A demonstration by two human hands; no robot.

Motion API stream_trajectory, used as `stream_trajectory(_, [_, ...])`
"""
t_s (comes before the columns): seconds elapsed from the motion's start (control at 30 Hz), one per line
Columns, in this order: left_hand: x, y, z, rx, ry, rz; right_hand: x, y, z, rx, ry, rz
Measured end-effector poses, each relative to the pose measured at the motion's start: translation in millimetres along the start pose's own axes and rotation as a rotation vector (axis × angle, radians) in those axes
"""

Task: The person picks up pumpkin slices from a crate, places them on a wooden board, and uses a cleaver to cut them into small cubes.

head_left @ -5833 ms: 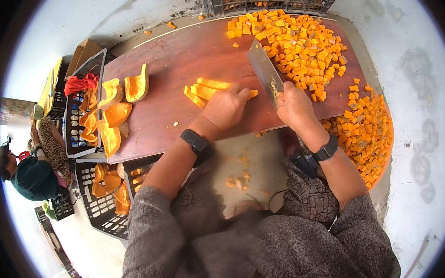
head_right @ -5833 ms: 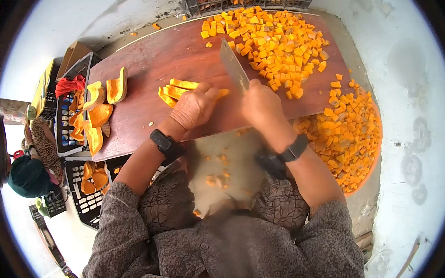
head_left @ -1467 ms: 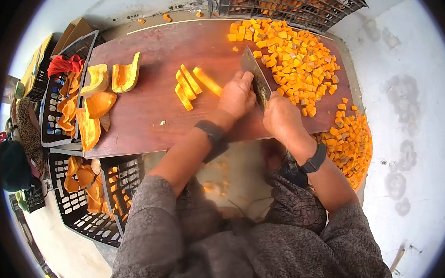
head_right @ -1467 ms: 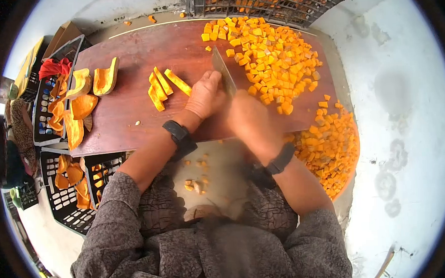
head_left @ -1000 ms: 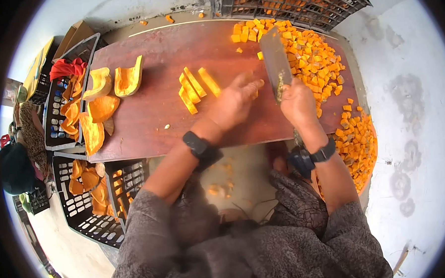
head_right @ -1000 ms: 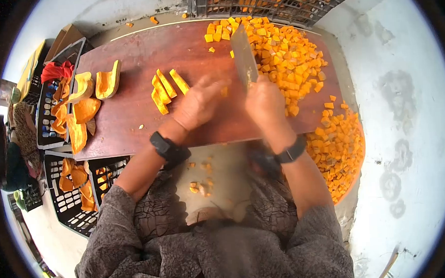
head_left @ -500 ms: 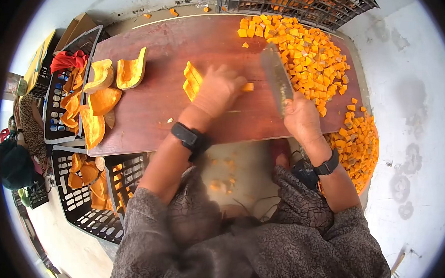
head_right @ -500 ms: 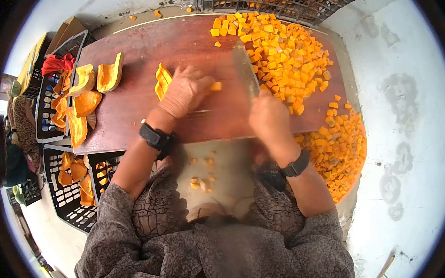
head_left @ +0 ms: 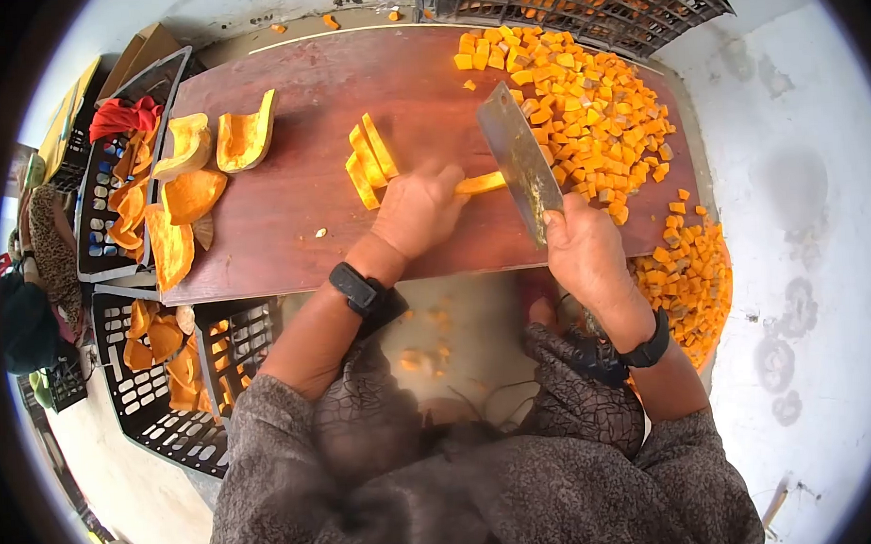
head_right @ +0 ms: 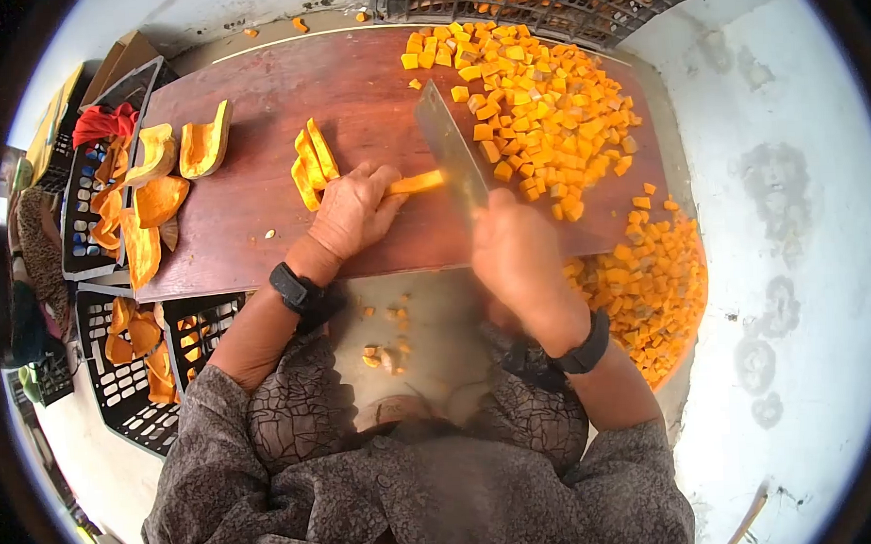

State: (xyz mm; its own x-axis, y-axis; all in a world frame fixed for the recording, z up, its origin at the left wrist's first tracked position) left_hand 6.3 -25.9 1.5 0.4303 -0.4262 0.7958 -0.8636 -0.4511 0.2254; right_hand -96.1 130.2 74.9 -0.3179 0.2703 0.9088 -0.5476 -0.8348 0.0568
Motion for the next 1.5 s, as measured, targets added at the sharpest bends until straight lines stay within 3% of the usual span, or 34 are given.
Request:
stream_trajectory(0.43, [-4.4, -9.4, -6.1, -0.112, -0.068, -0.112, 0.4, -1.4, 3.5, -0.008, -0.150, 0.139])
stream_trajectory(0.7, [-9.3, -11.5, -7.6, -0.142, -0.094, -0.122, -39.5, 37.8, -3.6, -0.003, -0.123, 0.091])
stream_trajectory(0.93, [-4.8, -9.2, -6.2, -0.145, -0.146, -0.186, -25.1, 37.7, -3.6, 0.048, -0.050, -0.024])
stream_trajectory(1.0, [-10.0, -11.0, -8.6, -0.164, -0.127, -0.134, -31.5, 34.7, -14.9, -0.051, -0.052, 0.016])
stream_trajectory(1.23, [-6.9, -12.9, -7.3, -0.145, -0.114, -0.200, -17.4, 20.2, 3.6, -0.002, -0.120, 0.116])
stream_trajectory(1.33, [-8.2, -13.5, -9.0, -0.114, -0.060, -0.173, -25.4, 8.4, -4.6, -0.091, -0.188, 0.210])
stream_trajectory(1.5, [-12.1, -12.4, -9.0, -0.142, -0.018, -0.187, -45.9, 48.1, -11.4, 0.043, -0.226, 0.029])
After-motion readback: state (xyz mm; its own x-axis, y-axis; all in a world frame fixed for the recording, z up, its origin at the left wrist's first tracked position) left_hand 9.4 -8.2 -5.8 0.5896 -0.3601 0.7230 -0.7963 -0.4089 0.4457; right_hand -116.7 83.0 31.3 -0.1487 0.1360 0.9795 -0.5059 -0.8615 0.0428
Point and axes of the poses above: each hand's wrist, its own y-axis towards the middle knuckle, its own x-axis out of the back of the hand, z = x × y, the point moved 7 cm from there along y, towards the middle knuckle, and after that the axes turned 3 degrees about x, right-handed, at the moved point
